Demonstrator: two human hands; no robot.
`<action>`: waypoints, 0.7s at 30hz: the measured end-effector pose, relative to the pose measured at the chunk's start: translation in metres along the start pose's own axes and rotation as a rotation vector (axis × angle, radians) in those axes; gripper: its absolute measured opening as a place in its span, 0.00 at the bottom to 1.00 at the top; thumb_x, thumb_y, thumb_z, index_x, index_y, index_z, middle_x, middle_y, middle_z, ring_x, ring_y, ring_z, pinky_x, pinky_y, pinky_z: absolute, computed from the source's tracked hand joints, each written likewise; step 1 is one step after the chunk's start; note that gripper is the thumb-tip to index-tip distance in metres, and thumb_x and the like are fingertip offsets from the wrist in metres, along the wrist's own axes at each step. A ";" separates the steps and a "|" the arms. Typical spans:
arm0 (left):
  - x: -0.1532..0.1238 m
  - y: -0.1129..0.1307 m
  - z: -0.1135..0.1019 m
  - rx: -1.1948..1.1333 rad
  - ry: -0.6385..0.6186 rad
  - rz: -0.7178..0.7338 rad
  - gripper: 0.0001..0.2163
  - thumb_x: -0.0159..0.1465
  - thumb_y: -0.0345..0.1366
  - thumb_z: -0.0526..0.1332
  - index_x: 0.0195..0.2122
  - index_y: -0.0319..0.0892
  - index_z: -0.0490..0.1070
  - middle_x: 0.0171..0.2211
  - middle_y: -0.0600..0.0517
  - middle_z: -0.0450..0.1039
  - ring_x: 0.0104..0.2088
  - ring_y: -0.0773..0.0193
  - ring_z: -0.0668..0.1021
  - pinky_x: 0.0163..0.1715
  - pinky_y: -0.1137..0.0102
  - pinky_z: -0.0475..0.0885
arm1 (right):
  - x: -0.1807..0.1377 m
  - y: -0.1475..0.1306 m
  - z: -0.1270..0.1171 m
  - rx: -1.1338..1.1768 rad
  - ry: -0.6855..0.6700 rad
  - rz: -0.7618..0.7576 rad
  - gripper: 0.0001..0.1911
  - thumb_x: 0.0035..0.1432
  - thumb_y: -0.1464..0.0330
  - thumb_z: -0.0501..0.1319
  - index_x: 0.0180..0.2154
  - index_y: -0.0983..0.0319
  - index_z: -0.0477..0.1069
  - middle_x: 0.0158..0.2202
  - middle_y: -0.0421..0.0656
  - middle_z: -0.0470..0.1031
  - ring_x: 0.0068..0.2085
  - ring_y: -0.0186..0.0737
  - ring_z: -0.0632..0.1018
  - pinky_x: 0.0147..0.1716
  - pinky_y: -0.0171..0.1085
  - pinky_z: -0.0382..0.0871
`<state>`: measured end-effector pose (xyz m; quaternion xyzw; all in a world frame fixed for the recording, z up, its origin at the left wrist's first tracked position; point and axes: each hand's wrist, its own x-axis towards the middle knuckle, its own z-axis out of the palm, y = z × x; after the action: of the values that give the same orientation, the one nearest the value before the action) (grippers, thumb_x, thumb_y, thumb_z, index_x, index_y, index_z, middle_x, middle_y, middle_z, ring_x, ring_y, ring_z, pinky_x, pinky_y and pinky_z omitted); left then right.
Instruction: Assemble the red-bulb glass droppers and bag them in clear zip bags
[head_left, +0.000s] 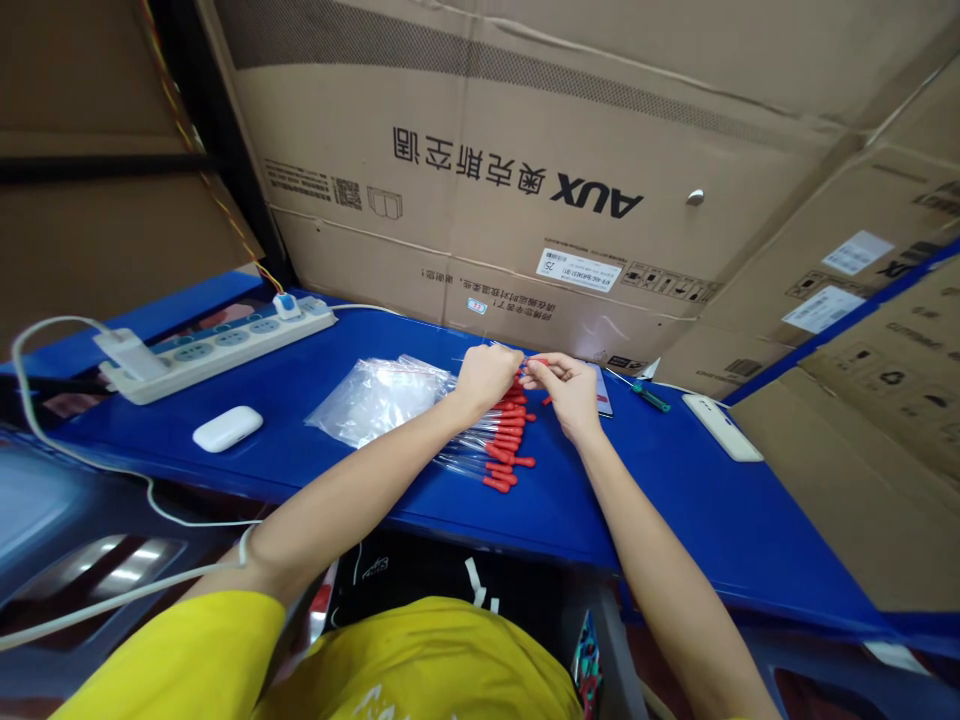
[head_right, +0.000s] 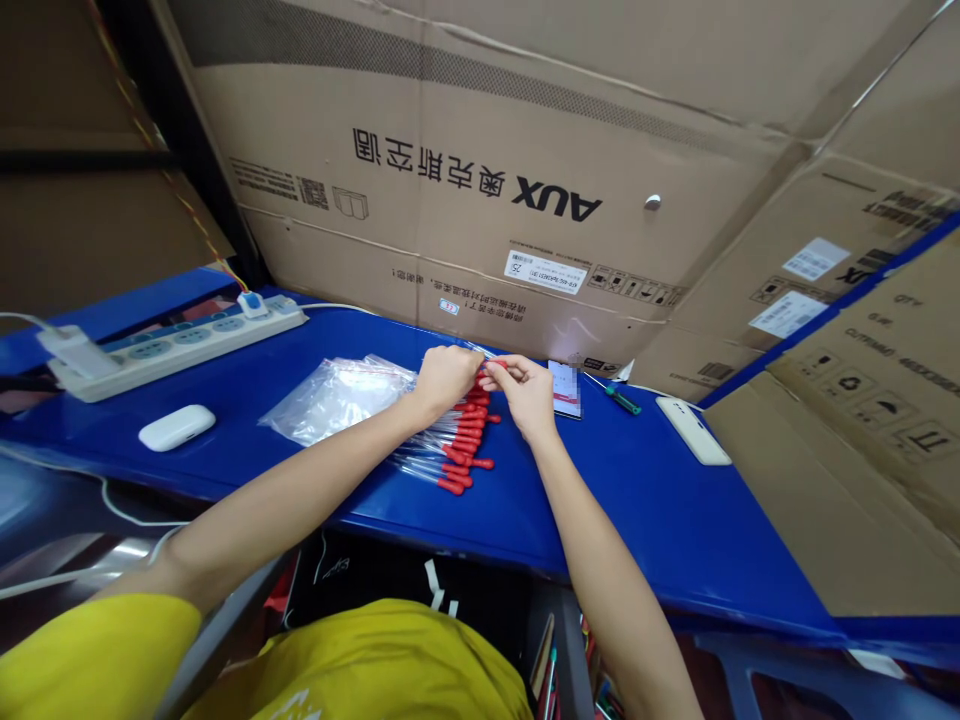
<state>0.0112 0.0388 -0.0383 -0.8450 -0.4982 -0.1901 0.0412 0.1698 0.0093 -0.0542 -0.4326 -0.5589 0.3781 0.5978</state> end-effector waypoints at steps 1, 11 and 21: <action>0.000 0.000 0.000 -0.005 -0.002 0.000 0.13 0.75 0.35 0.57 0.44 0.40 0.84 0.40 0.38 0.85 0.43 0.48 0.86 0.42 0.63 0.76 | 0.000 0.000 0.000 -0.006 -0.004 -0.007 0.24 0.48 0.49 0.78 0.36 0.60 0.81 0.28 0.43 0.84 0.31 0.45 0.86 0.37 0.44 0.86; 0.004 -0.003 0.006 -0.007 -0.047 -0.020 0.13 0.72 0.34 0.58 0.44 0.41 0.85 0.41 0.36 0.84 0.45 0.47 0.86 0.44 0.62 0.75 | 0.003 0.000 -0.010 -0.137 -0.097 -0.019 0.24 0.50 0.47 0.76 0.37 0.59 0.81 0.29 0.43 0.84 0.30 0.46 0.85 0.37 0.45 0.85; 0.007 -0.012 0.005 -0.001 -0.048 0.010 0.12 0.70 0.33 0.59 0.43 0.42 0.84 0.40 0.37 0.84 0.45 0.46 0.85 0.43 0.62 0.74 | 0.008 -0.002 -0.025 -0.109 -0.132 -0.023 0.23 0.50 0.50 0.77 0.41 0.59 0.82 0.31 0.42 0.86 0.33 0.44 0.86 0.39 0.42 0.83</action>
<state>0.0055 0.0515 -0.0417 -0.8519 -0.4946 -0.1696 0.0297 0.1959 0.0141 -0.0496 -0.4321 -0.6220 0.3678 0.5395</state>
